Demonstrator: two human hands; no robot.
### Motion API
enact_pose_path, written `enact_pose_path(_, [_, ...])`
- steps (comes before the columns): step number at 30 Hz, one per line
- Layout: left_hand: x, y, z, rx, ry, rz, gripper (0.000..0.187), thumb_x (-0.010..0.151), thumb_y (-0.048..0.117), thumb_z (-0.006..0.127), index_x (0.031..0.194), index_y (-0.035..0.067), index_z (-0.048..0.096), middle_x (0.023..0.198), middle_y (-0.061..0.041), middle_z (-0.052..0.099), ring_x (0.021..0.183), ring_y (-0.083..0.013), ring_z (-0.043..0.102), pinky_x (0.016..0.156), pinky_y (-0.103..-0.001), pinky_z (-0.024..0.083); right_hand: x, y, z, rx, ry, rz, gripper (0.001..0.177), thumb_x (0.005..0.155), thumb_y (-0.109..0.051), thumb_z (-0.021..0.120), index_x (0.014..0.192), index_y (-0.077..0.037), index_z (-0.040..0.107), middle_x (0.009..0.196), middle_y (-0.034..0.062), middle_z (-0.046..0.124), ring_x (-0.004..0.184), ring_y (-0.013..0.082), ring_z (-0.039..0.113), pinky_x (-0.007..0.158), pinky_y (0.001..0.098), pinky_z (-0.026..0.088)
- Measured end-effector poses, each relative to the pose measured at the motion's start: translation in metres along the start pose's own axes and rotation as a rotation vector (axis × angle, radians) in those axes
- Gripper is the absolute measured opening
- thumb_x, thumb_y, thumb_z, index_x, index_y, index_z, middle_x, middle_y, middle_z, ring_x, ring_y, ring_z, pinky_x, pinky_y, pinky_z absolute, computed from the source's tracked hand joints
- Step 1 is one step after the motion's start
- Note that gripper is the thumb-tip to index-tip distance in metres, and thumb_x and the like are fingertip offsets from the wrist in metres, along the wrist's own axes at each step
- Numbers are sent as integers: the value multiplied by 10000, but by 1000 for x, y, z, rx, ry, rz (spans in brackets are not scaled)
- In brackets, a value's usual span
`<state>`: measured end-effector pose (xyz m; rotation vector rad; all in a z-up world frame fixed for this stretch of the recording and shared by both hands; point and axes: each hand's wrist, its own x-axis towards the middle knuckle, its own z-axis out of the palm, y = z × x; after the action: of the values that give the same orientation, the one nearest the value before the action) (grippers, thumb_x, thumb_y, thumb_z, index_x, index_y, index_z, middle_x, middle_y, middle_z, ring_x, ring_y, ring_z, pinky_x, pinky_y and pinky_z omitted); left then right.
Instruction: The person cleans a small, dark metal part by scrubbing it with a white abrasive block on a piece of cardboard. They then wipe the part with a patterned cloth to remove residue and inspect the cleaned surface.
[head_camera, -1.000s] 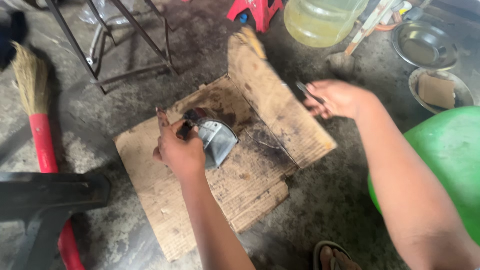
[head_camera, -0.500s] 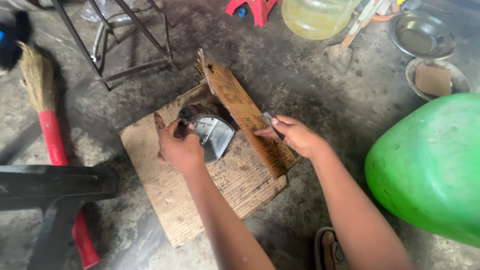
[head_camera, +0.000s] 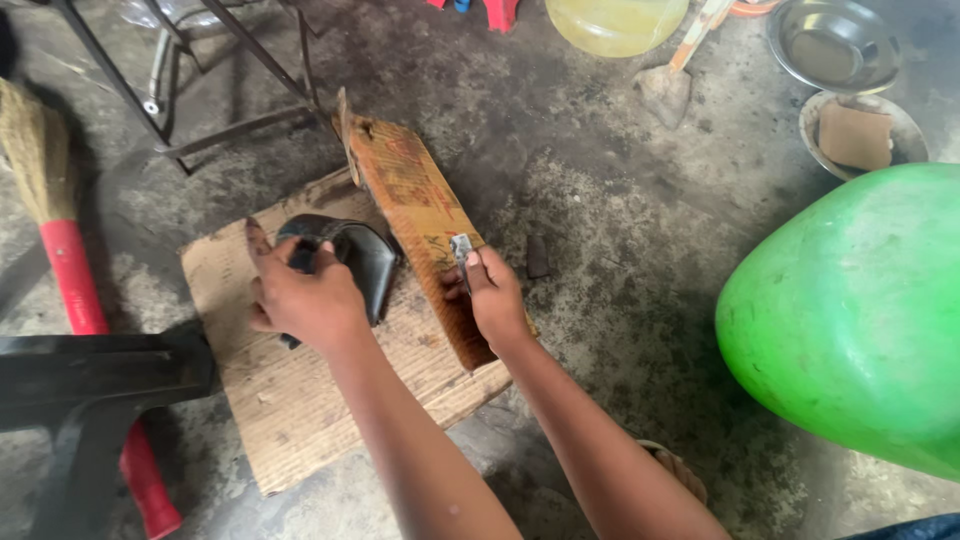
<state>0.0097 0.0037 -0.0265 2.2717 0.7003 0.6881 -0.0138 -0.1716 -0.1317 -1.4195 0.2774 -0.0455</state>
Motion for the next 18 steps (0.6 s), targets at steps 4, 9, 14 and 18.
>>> enact_pose_path(4, [0,7,2,20,-9,-42,803,830,119,849,1529,87,455,1115,9,769,1069,-262,629,1076,-506,279,26,15,-43,-199,262,196,258,1084,-235,504,1028,-39,663,907,127,684,770,203,605,727,347,499])
enact_pose_path(9, [-2,11,10,-28,-23,17,812,803,110,851,1516,97,463,1081,21,782,1087,-256,639,1100,-515,270,65,44,-135,-11,330,79,306,1065,-216,441,1109,-16,669,1034,125,744,871,220,728,775,343,624])
enact_pose_path(14, [-3,12,23,-48,-72,68,827,806,129,847,1531,128,449,1091,46,788,1143,-239,636,1152,-559,234,82,48,-161,564,91,78,327,1120,-247,444,1241,24,582,1160,140,706,974,208,719,813,339,633])
enact_pose_path(18, [-8,19,29,-25,-141,128,857,807,120,841,1551,160,418,1102,49,781,1086,-256,623,1152,-586,202,58,10,-125,537,108,278,378,1019,-255,417,1305,-64,573,1185,107,741,984,215,762,835,353,637])
